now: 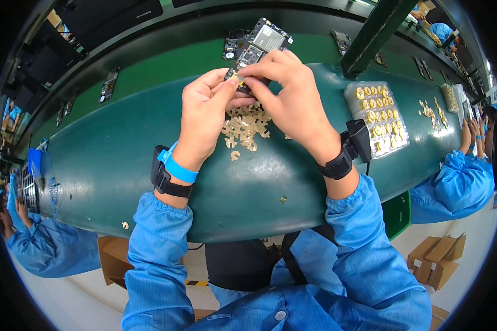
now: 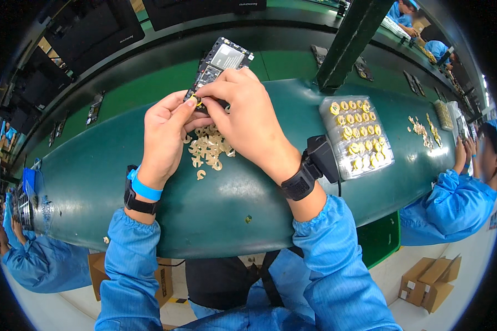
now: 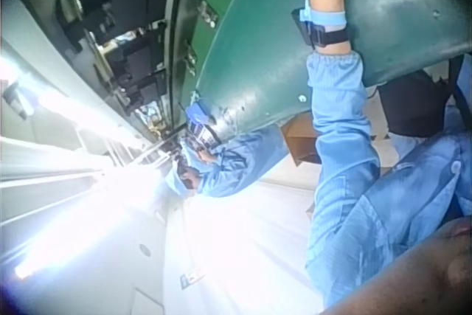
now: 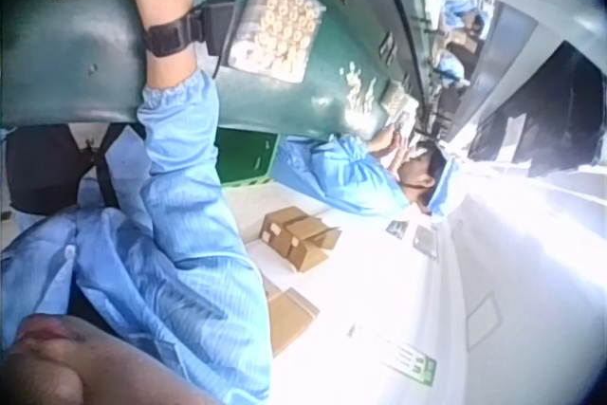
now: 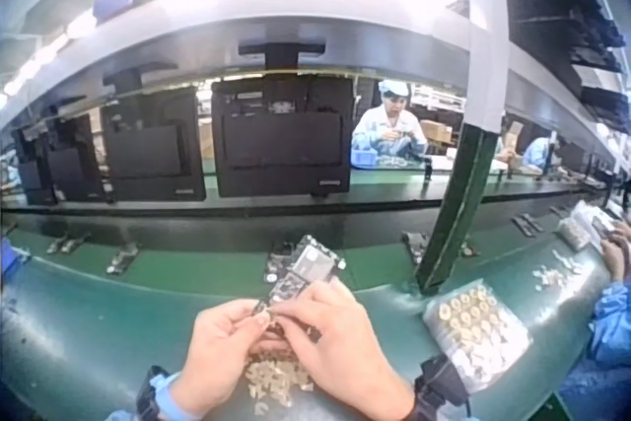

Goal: Assemble internal components onto smartphone circuit boards on an assembly line.

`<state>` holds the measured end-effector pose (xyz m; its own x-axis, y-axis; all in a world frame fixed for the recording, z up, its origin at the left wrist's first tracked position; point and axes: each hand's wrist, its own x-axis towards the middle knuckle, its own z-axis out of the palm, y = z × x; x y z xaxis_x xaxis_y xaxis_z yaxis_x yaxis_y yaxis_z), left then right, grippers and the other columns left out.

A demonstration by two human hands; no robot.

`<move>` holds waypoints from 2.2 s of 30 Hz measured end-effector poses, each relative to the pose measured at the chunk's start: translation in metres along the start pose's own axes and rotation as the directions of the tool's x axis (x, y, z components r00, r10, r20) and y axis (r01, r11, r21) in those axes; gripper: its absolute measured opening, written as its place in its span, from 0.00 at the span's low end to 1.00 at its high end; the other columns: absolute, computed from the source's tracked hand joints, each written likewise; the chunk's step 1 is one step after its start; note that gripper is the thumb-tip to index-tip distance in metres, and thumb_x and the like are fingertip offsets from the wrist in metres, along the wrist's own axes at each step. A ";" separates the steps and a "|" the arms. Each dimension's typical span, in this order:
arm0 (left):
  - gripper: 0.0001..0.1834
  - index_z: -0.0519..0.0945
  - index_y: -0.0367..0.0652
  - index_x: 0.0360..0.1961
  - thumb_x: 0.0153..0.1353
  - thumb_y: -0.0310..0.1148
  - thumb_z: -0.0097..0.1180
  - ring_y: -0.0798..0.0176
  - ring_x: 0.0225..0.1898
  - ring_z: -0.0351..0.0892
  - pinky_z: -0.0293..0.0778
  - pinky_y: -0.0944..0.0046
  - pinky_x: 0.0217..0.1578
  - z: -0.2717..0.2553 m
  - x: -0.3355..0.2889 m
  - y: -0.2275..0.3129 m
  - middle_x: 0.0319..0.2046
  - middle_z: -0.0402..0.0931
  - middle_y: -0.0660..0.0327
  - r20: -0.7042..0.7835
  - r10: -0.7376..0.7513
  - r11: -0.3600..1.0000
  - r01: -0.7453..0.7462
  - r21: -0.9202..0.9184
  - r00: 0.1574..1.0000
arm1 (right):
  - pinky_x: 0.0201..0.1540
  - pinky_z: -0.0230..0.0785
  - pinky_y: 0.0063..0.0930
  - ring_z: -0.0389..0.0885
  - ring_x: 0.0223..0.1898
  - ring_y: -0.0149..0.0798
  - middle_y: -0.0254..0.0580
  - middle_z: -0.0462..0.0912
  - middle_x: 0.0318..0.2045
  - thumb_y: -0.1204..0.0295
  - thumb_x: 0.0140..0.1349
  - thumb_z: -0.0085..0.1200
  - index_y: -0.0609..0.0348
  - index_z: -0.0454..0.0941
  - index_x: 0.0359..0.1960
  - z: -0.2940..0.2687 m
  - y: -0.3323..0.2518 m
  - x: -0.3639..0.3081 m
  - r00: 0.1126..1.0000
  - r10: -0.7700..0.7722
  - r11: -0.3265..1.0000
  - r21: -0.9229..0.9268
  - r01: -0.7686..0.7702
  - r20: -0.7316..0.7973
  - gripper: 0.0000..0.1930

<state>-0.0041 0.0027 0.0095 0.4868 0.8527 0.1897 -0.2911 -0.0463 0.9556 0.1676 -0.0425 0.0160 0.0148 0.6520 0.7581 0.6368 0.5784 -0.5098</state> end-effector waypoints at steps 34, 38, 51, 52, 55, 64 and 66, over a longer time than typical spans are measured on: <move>0.28 0.58 0.25 0.73 0.76 0.24 0.48 0.51 0.43 0.90 0.88 0.60 0.42 -0.009 0.004 -0.027 0.53 0.81 0.39 -0.163 -0.036 0.998 0.045 0.053 0.986 | 0.26 0.71 0.20 0.78 0.23 0.24 0.32 0.82 0.24 0.68 0.76 0.56 0.63 0.78 0.36 0.010 0.038 -0.008 0.793 0.608 0.736 0.401 -0.546 -0.038 0.11; 0.23 0.68 0.29 0.67 0.73 0.21 0.49 0.58 0.35 0.90 0.84 0.66 0.32 -0.013 0.003 -0.019 0.50 0.83 0.44 -0.213 0.039 0.983 0.001 0.184 0.976 | 0.23 0.70 0.21 0.78 0.21 0.25 0.35 0.82 0.23 0.68 0.74 0.59 0.66 0.79 0.34 0.003 0.057 0.023 0.729 0.670 0.690 0.248 -0.681 0.137 0.13; 0.10 0.80 0.27 0.48 0.69 0.19 0.51 0.65 0.28 0.87 0.82 0.67 0.28 -0.023 -0.003 -0.019 0.37 0.86 0.50 -0.277 0.182 0.941 -0.085 0.328 0.944 | 0.42 0.80 0.46 0.89 0.37 0.57 0.55 0.87 0.29 0.65 0.58 0.68 0.61 0.84 0.32 0.068 0.078 0.073 0.880 0.474 0.752 -0.520 -0.405 0.000 0.12; 0.10 0.80 0.27 0.48 0.69 0.19 0.51 0.65 0.28 0.87 0.82 0.67 0.28 -0.017 0.000 -0.019 0.37 0.86 0.50 -0.263 0.180 0.944 -0.092 0.317 0.948 | 0.46 0.80 0.50 0.88 0.42 0.60 0.57 0.88 0.35 0.64 0.60 0.65 0.60 0.83 0.34 0.043 0.076 0.071 0.878 0.478 0.777 -0.460 -0.430 -0.014 0.11; 0.10 0.81 0.27 0.46 0.69 0.19 0.51 0.65 0.27 0.87 0.83 0.66 0.29 -0.007 0.006 -0.023 0.34 0.86 0.50 -0.225 0.219 0.939 -0.143 0.312 0.949 | 0.36 0.78 0.40 0.87 0.29 0.50 0.53 0.86 0.25 0.65 0.62 0.65 0.64 0.84 0.33 -0.031 0.057 0.052 0.908 0.416 0.825 -0.402 -0.397 -0.042 0.13; 0.09 0.80 0.31 0.47 0.71 0.20 0.49 0.65 0.26 0.86 0.79 0.69 0.24 -0.024 0.010 -0.031 0.37 0.84 0.52 -0.189 0.200 0.937 -0.131 0.324 0.961 | 0.36 0.79 0.33 0.88 0.28 0.40 0.50 0.87 0.24 0.70 0.58 0.67 0.69 0.86 0.31 -0.216 0.039 -0.048 0.784 0.621 0.628 -0.606 -0.489 0.011 0.11; 0.09 0.81 0.29 0.46 0.71 0.21 0.50 0.66 0.26 0.86 0.79 0.69 0.25 -0.018 0.009 -0.030 0.35 0.85 0.53 -0.221 0.162 0.948 -0.089 0.307 0.962 | 0.37 0.80 0.33 0.88 0.30 0.39 0.49 0.87 0.27 0.73 0.57 0.66 0.67 0.88 0.34 -0.230 0.041 -0.070 0.787 0.613 0.703 -0.501 -0.505 0.066 0.08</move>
<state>-0.0058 0.0211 -0.0213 0.2391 0.9276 0.2871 -0.0661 -0.2795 0.9579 0.3698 -0.1766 0.0354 0.3514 0.9001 0.2576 0.8261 -0.1686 -0.5378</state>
